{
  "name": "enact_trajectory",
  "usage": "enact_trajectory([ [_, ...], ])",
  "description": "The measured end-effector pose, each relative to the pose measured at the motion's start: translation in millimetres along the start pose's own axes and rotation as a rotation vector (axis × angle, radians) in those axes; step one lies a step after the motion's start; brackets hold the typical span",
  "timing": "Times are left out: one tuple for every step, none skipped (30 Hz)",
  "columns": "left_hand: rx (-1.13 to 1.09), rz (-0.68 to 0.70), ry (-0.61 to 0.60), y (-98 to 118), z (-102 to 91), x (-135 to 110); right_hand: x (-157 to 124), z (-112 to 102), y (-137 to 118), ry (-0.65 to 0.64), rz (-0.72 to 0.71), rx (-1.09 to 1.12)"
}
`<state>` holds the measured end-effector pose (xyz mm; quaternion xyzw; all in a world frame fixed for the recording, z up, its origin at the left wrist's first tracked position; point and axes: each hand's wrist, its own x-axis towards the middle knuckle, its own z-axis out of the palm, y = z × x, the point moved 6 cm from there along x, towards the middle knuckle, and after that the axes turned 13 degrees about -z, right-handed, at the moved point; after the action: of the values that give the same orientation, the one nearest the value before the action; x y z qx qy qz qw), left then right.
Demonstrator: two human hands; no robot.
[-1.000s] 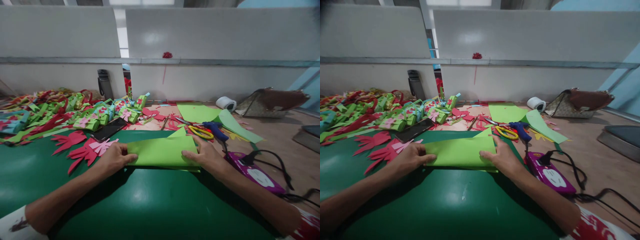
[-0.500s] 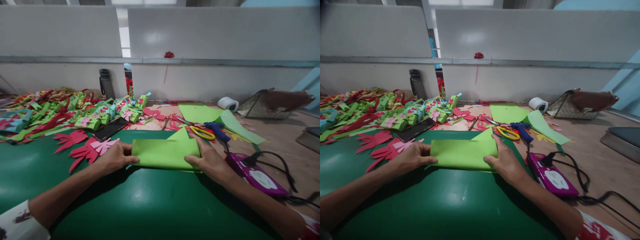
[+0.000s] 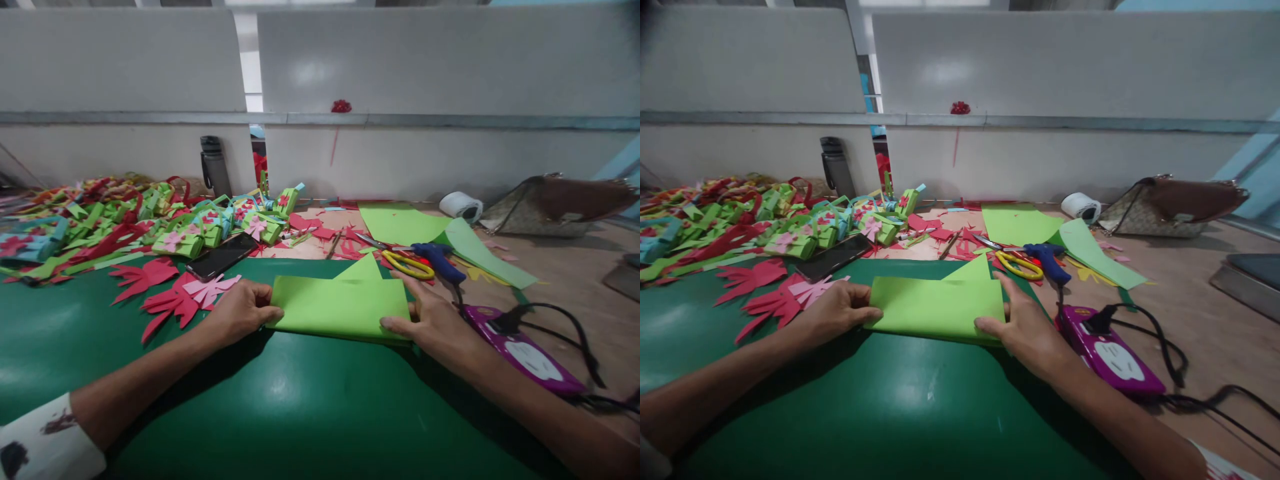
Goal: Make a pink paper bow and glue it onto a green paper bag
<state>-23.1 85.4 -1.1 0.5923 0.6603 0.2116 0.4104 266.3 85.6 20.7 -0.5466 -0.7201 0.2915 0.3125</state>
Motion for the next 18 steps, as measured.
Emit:
enact_trajectory([
  [0.001, 0.001, 0.006, -0.3, 0.0, 0.7, -0.4, 1.7, 1.3, -0.020, 0.036, 0.065],
  [0.000, 0.002, 0.011, -0.5, -0.1, 1.2, -0.7, 3.4, 1.9, -0.037, 0.064, 0.124],
  [-0.002, 0.004, 0.013, -0.4, -0.2, 1.4, -0.7, 4.5, 2.1, -0.046, 0.084, 0.164],
  [-0.008, 0.005, 0.010, -0.3, -0.4, 1.5, -0.6, 4.8, 2.0, -0.047, 0.094, 0.174],
  [-0.015, 0.005, 0.002, 0.1, -0.6, 1.3, -0.2, 4.3, 1.6, -0.041, 0.093, 0.157],
  [-0.025, 0.005, -0.014, 0.7, -0.6, 0.9, 0.3, 3.4, 1.0, -0.032, 0.081, 0.122],
  [-0.039, 0.005, -0.039, 1.3, -0.2, 0.3, 0.9, 2.5, 0.6, -0.021, 0.064, 0.079],
  [-0.055, 0.004, -0.071, 2.0, 0.4, -0.2, 1.3, 1.7, 0.4, -0.010, 0.046, 0.037],
  [-0.073, 0.002, -0.105, 2.4, 1.3, -0.7, 1.7, 1.4, 0.4, -0.004, 0.028, 0.001],
  [-0.091, -0.001, -0.135, 2.6, 2.3, -0.8, 1.9, 1.3, 0.6, 0.001, 0.010, -0.031],
  [-0.107, -0.004, -0.157, 2.5, 3.1, -0.6, 1.9, 1.3, 1.0, 0.005, -0.005, -0.064],
  [-0.119, -0.008, -0.168, 2.0, 3.6, 0.0, 1.8, 1.4, 1.4, 0.006, -0.017, -0.097],
  [-0.126, -0.012, -0.168, 1.3, 3.9, 0.8, 1.6, 1.7, 1.8, 0.003, -0.024, -0.124],
  [-0.128, -0.015, -0.159, 0.5, 4.0, 1.8, 1.3, 2.2, 2.1, -0.003, -0.031, -0.143],
  [-0.125, -0.018, -0.142, -0.2, 3.8, 2.5, 1.0, 2.3, 2.0, -0.004, -0.038, -0.160],
  [-0.119, -0.021, -0.123, -0.7, 3.4, 3.0, 0.8, 2.3, 1.6, -0.003, -0.048, -0.179],
  [-0.111, -0.024, -0.102, -0.7, 3.0, 3.0, 0.6, 1.8, 0.9, 0.002, -0.059, -0.203],
  [-0.103, -0.027, -0.083, -0.3, 2.5, 2.6, 0.5, 1.2, -0.1, 0.009, -0.072, -0.232],
])
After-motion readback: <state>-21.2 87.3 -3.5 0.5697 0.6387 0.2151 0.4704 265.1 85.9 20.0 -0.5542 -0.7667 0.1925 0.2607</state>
